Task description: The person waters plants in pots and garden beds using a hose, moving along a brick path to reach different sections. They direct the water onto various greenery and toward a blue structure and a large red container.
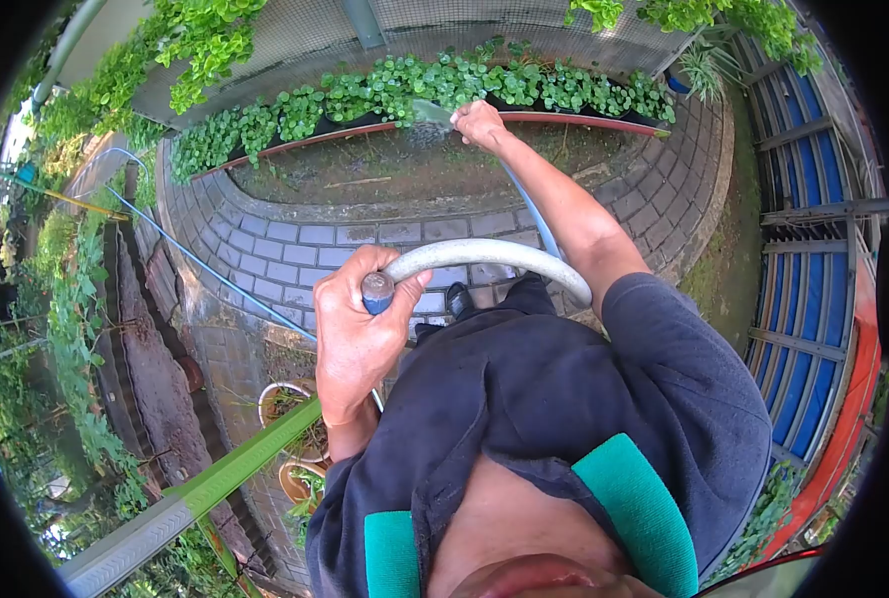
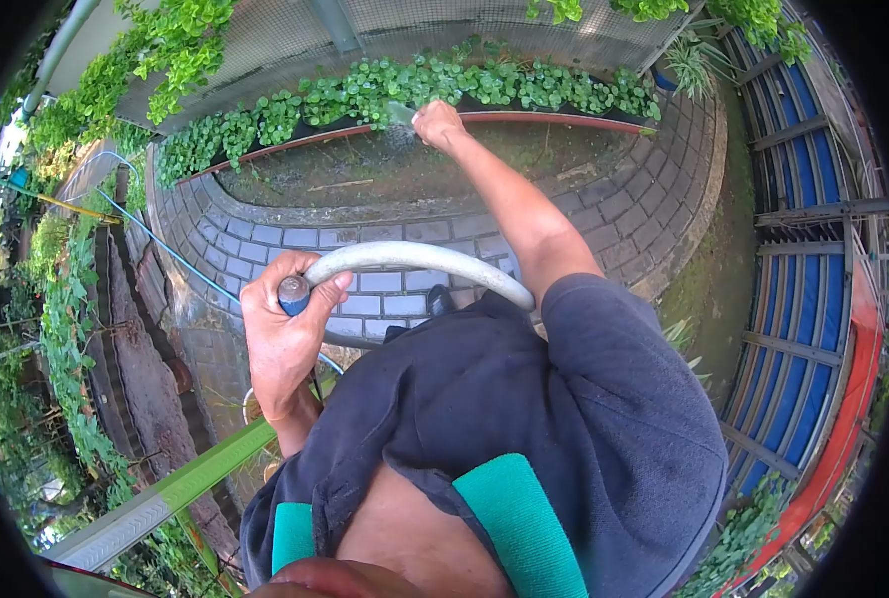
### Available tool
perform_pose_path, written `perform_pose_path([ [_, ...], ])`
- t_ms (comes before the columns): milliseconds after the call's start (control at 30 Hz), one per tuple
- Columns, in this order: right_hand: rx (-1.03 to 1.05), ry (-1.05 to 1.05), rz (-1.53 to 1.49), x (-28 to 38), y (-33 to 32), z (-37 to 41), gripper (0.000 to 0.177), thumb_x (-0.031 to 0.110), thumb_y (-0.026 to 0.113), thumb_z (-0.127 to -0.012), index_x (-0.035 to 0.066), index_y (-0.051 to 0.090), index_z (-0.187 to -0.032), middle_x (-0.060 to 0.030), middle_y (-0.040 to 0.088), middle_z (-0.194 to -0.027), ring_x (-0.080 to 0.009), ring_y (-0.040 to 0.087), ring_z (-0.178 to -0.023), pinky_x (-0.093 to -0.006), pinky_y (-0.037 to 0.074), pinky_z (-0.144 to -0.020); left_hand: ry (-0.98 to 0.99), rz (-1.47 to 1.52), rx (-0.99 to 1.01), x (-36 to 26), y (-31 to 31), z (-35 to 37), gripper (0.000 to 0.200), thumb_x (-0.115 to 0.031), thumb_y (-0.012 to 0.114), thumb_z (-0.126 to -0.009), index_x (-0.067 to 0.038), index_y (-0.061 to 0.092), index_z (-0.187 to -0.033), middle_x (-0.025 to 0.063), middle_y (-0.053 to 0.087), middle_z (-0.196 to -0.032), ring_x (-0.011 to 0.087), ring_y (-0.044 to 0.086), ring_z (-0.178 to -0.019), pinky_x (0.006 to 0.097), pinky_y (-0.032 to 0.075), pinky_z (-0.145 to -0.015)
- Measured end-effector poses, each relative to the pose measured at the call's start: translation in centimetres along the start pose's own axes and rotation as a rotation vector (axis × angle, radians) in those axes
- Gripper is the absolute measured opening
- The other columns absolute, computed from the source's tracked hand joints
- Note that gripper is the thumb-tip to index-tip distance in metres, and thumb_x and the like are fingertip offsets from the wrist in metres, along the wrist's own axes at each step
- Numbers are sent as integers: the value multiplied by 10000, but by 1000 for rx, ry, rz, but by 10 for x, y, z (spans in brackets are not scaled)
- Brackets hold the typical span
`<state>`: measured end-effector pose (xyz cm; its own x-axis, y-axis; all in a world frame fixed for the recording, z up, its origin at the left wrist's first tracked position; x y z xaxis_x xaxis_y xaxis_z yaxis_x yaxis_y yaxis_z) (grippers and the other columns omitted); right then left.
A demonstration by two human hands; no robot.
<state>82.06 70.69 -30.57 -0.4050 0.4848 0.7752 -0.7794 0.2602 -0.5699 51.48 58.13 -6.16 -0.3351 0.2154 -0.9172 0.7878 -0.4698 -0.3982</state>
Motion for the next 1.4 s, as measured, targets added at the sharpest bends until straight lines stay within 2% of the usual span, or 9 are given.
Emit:
perform_pose_path([
  [200, -109, -11, 83, -24, -22, -6, 261, 244, 579, -839, 52, 720, -947, -217, 680, -876, -345, 673, -895, -408, 507, -813, 42, -5, 65, -11, 14, -10, 87, -20, 710, -791, 24, 642, -822, 64, 588, -616, 78, 503, -595, 272, 426, -551],
  [433, -86, 105, 133, -29, -70, 2, 241, 226, 558, -833, 57, 727, -860, -150, 692, -755, -282, 686, -785, -389, 513, -751, 143, -9, 122, -17, 36, -22, 106, -29, 710, -779, 27, 635, -828, 102, 598, -635, 100, 517, -582, 287, 434, -550],
  [700, -86, -23, 48, -56, -88, -9, 261, 248, 564, -830, 43, 721, -869, -139, 672, -685, -262, 674, -688, -375, 512, -702, 7, -60, 195, -42, 74, -29, 102, -11, 724, -776, 25, 657, -844, 21, 584, -674, 79, 505, -672, 251, 414, -618],
  [933, -77, 28, -49, -76, -95, -17, 278, 255, 565, -817, 73, 725, -953, -203, 690, -889, -349, 670, -906, -397, 507, -809, 12, -96, 166, -60, 108, -36, 89, -21, 708, -786, 32, 653, -832, 89, 620, -626, 95, 545, -582, 273, 443, -555],
  [1033, -130, -6, -8, -94, -88, -30, 269, 260, 609, -806, 85, 733, -969, -112, 664, -655, -189, 657, -615, -342, 514, -648, -19, -104, 165, -67, 121, -41, 88, -12, 713, -782, 29, 656, -835, 84, 622, -631, 92, 541, -584, 269, 440, -551],
  [1167, -192, 46, 86, -130, -103, -44, 243, 235, 585, -821, 91, 738, -942, -127, 675, -665, -229, 680, -664, -363, 521, -691, -35, -169, 180, -75, 134, -50, 91, -5, 721, -775, 26, 656, -831, 79, 621, -632, 86, 538, -581, 263, 436, -543],
  [1200, -150, 148, 11, -131, -119, -36, 321, 265, 543, -844, 6, 698, -954, -245, 659, -1012, -389, 630, -999, -426, 500, -868, -52, -174, 184, -75, 137, -51, 92, -4, 723, -774, 26, 656, -830, 79, 621, -632, 86, 537, -580, 263, 435, -541],
  [1300, -165, 185, 50, -160, -143, -43, 367, 286, 539, -856, -41, 682, -936, -263, 650, -1027, -378, 620, -1034, -431, 491, -889, -103, -162, 206, -78, 153, -59, 111, -8, 742, -766, 24, 656, -830, 24, 585, -643, 64, 493, -610, 246, 406, -554],
  [1400, -201, 127, 80, -183, -147, -57, 243, 221, 579, -825, 96, 733, -964, -119, 687, -699, -227, 682, -665, -341, 524, -694, -111, -173, 250, -86, 175, -68, 101, -8, 733, -771, 23, 656, -828, 52, 603, -638, 78, 524, -592, 257, 423, -544],
])
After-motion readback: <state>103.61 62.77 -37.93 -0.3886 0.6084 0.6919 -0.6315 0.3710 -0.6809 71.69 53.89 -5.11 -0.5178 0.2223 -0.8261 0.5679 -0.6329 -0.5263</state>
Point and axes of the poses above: each hand's wrist, its own z-axis away from the middle knuckle, its own y-axis out of the palm, x = y × z, the point moved 3 cm from there along -z, towards the middle knuckle
